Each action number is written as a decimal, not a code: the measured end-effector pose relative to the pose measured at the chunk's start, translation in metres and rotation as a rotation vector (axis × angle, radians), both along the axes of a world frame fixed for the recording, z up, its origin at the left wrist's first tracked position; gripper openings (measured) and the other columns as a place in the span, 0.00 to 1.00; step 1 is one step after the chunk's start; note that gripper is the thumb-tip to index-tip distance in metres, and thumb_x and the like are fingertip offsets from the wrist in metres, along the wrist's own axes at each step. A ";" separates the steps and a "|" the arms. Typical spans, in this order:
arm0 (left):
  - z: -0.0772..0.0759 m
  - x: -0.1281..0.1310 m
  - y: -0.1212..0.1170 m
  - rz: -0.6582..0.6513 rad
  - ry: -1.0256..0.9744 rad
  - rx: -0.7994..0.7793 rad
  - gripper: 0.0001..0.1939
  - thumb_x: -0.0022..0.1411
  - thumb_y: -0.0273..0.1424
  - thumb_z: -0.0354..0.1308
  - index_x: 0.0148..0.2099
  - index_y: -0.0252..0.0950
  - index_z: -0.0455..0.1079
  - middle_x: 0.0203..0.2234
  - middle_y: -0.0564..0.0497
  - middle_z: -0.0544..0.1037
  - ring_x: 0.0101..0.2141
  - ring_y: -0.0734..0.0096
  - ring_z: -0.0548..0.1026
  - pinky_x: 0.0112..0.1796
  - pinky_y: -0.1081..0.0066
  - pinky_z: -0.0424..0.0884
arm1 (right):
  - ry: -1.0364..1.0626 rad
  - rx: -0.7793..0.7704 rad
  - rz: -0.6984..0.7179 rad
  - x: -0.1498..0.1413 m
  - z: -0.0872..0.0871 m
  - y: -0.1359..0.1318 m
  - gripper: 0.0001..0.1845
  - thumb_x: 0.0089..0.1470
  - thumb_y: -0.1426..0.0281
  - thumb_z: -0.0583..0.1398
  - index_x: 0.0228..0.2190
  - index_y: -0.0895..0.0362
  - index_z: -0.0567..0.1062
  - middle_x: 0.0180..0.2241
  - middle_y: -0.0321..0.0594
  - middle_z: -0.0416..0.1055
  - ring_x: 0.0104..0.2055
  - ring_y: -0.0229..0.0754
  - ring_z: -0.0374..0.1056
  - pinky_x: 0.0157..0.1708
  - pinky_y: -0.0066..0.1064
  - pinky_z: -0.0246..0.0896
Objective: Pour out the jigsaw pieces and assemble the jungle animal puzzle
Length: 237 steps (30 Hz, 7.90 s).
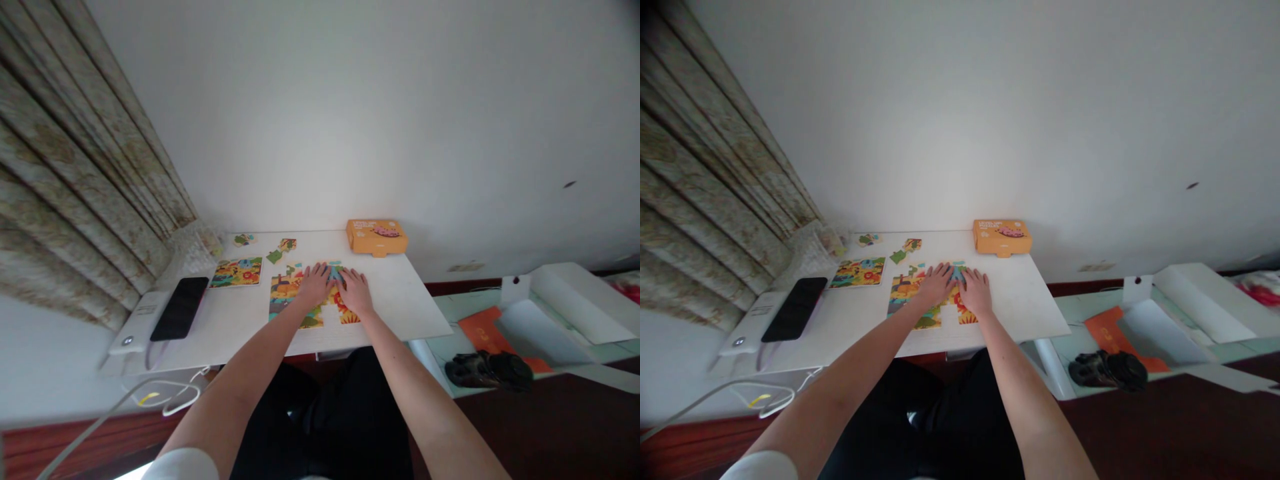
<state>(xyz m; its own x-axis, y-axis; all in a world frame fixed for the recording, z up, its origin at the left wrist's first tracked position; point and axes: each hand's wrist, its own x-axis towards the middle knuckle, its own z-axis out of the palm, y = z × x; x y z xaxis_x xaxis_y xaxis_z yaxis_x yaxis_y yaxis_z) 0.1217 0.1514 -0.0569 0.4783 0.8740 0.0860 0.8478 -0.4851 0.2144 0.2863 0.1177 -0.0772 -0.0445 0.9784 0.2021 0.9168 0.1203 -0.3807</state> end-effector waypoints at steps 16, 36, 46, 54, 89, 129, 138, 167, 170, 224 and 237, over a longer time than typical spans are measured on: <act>0.019 -0.116 0.077 0.383 -0.035 0.030 0.24 0.69 0.29 0.52 0.65 0.33 0.66 0.67 0.38 0.65 0.67 0.54 0.62 0.67 0.55 0.56 | 0.065 0.099 -0.020 0.004 -0.009 0.001 0.21 0.68 0.58 0.53 0.53 0.54 0.76 0.57 0.52 0.73 0.61 0.55 0.66 0.65 0.53 0.53; 0.021 -0.209 0.162 0.590 0.078 -0.091 0.24 0.67 0.41 0.56 0.61 0.37 0.71 0.58 0.37 0.74 0.58 0.45 0.71 0.55 0.54 0.68 | -0.009 0.100 -0.043 0.000 -0.003 0.000 0.21 0.69 0.56 0.53 0.49 0.56 0.76 0.52 0.52 0.76 0.56 0.55 0.69 0.61 0.50 0.56; 0.033 -0.155 0.140 0.432 0.079 -0.086 0.28 0.63 0.46 0.61 0.60 0.37 0.73 0.55 0.37 0.77 0.55 0.45 0.75 0.54 0.54 0.69 | -0.043 0.098 -0.048 -0.001 -0.002 -0.001 0.21 0.69 0.57 0.53 0.49 0.57 0.77 0.52 0.52 0.76 0.56 0.54 0.69 0.61 0.46 0.56; 0.045 -0.149 0.096 0.376 -0.234 0.212 0.27 0.64 0.40 0.65 0.62 0.38 0.69 0.55 0.42 0.79 0.54 0.55 0.77 0.55 0.61 0.69 | 0.087 0.103 -0.053 0.001 -0.004 0.001 0.23 0.67 0.54 0.53 0.47 0.57 0.77 0.51 0.53 0.77 0.55 0.56 0.69 0.61 0.50 0.56; 0.018 -0.089 -0.115 0.048 -0.513 0.259 0.37 0.66 0.41 0.65 0.71 0.45 0.56 0.60 0.38 0.73 0.59 0.49 0.73 0.57 0.50 0.71 | 1.547 -0.339 -0.123 -0.094 0.043 -0.078 0.24 0.38 0.67 0.70 0.39 0.51 0.70 0.30 0.31 0.77 0.31 0.41 0.76 0.32 0.32 0.72; 0.007 -0.167 0.068 0.179 -0.344 -0.089 0.18 0.69 0.36 0.57 0.57 0.37 0.76 0.54 0.41 0.78 0.55 0.59 0.76 0.60 0.59 0.69 | -0.036 -0.036 0.035 -0.054 0.008 -0.052 0.27 0.68 0.52 0.51 0.60 0.52 0.72 0.66 0.50 0.65 0.70 0.61 0.55 0.68 0.65 0.36; 0.007 -0.173 0.046 0.044 -0.214 -0.102 0.17 0.65 0.37 0.61 0.54 0.45 0.80 0.52 0.44 0.79 0.54 0.55 0.77 0.58 0.57 0.71 | -0.033 -0.036 0.040 -0.054 0.010 -0.052 0.27 0.69 0.51 0.51 0.60 0.51 0.72 0.67 0.48 0.64 0.70 0.61 0.54 0.69 0.65 0.35; -0.003 -0.114 -0.020 0.269 0.067 -0.095 0.33 0.76 0.47 0.38 0.75 0.39 0.52 0.74 0.42 0.52 0.73 0.53 0.50 0.69 0.40 0.43 | -0.055 -0.072 0.028 -0.056 0.014 -0.053 0.27 0.69 0.52 0.51 0.61 0.52 0.72 0.67 0.49 0.64 0.70 0.60 0.54 0.69 0.63 0.34; -0.002 -0.115 -0.026 0.223 0.065 -0.089 0.34 0.76 0.47 0.41 0.75 0.35 0.53 0.73 0.39 0.53 0.73 0.52 0.50 0.69 0.41 0.43 | -0.062 -0.058 0.031 -0.056 0.010 -0.053 0.28 0.69 0.52 0.51 0.61 0.53 0.72 0.67 0.49 0.64 0.70 0.60 0.54 0.69 0.63 0.34; -0.005 -0.146 -0.058 -0.055 -0.233 0.133 0.19 0.72 0.41 0.54 0.57 0.38 0.75 0.60 0.42 0.75 0.60 0.55 0.72 0.63 0.54 0.68 | 0.928 -0.203 -0.085 0.083 0.030 0.060 0.34 0.35 0.51 0.75 0.41 0.58 0.78 0.29 0.40 0.79 0.32 0.46 0.75 0.33 0.35 0.68; -0.011 -0.146 -0.056 -0.061 -0.267 0.136 0.17 0.72 0.40 0.54 0.53 0.41 0.79 0.56 0.44 0.79 0.57 0.56 0.76 0.61 0.53 0.71 | 0.753 -0.199 -0.062 0.079 -0.003 0.049 0.16 0.48 0.63 0.69 0.38 0.56 0.79 0.34 0.42 0.81 0.38 0.47 0.77 0.43 0.40 0.72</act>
<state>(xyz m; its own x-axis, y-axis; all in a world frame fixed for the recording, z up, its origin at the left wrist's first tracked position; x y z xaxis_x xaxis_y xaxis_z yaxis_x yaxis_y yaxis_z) -0.0240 0.0959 -0.0677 0.4741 0.8163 0.3300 0.7387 -0.5727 0.3553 0.3653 0.1662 -0.0801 0.0909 0.9956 -0.0233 0.4054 -0.0583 -0.9123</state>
